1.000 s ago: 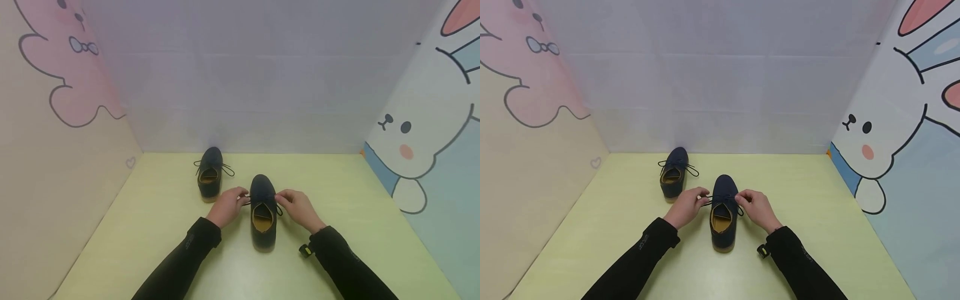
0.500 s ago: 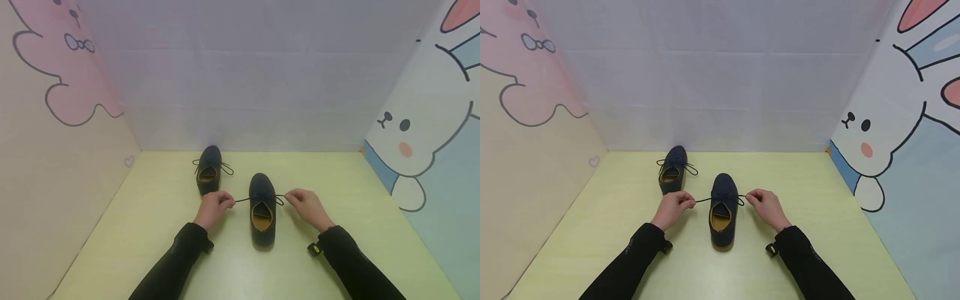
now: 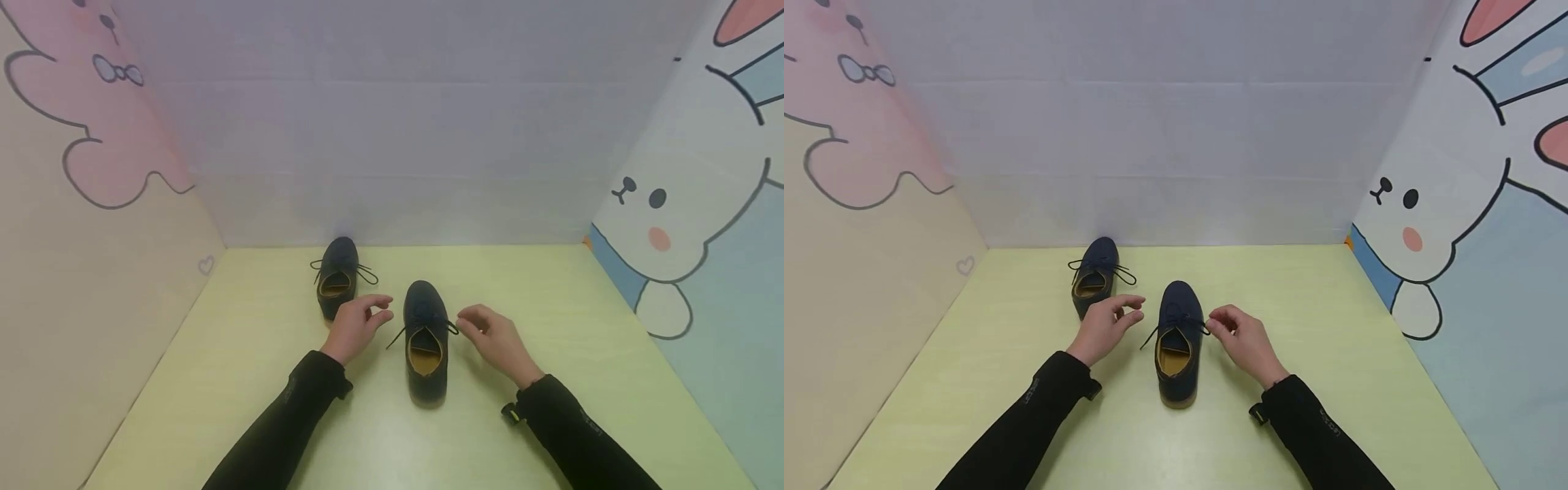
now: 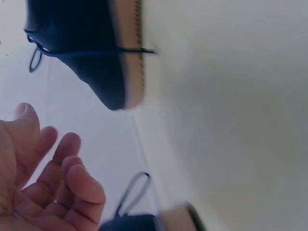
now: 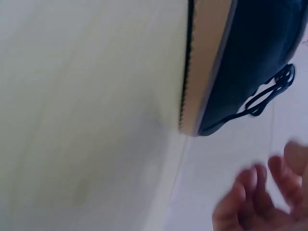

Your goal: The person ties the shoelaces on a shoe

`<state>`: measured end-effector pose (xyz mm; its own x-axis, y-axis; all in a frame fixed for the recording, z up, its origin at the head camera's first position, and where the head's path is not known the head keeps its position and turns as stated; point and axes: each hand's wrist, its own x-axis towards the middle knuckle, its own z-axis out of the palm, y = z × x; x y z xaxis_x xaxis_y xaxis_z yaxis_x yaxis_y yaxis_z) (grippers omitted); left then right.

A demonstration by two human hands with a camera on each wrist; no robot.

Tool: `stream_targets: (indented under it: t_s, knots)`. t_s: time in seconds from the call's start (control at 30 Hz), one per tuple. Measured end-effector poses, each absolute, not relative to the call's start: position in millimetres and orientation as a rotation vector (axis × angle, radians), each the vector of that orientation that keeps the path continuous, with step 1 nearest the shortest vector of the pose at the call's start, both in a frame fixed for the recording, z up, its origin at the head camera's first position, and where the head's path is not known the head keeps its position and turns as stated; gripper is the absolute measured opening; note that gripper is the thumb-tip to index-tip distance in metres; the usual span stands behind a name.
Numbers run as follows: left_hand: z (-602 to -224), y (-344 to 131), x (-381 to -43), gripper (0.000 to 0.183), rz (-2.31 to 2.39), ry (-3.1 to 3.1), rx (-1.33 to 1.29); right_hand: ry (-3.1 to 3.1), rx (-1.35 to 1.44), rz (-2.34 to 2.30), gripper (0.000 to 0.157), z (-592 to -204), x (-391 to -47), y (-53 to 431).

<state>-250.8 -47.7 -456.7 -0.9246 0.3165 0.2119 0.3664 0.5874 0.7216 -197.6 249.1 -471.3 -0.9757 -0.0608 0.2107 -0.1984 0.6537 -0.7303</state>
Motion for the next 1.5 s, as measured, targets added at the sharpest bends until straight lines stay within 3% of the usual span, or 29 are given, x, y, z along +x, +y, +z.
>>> stream_targets:
  t_s: [0.17,0.33,0.5,0.93,1.5]
  knots:
    - [-446.1,-20.6,-260.1,0.051,-1.139,-2.782,-0.900,-2.750,0.349,1.293,0.017,-471.5,-197.0,238.2]
    - [-446.9,-11.2,-264.4,0.034,-0.777,-2.773,-1.088,-2.775,0.320,1.314,0.010,-473.8,-200.0,232.2]
    - [-454.6,-16.6,-264.0,0.012,-0.608,-2.726,-1.047,-2.736,0.353,1.262,0.019,-474.1,-202.2,232.6]
    - [-468.5,-34.1,-252.3,0.005,-0.566,-2.756,-0.942,-2.760,0.301,0.943,0.004,-481.7,-200.3,249.0]
    - [-476.6,-44.0,-250.4,0.004,-0.598,-2.711,-0.936,-2.927,0.317,0.952,0.006,-483.6,-199.4,264.7]
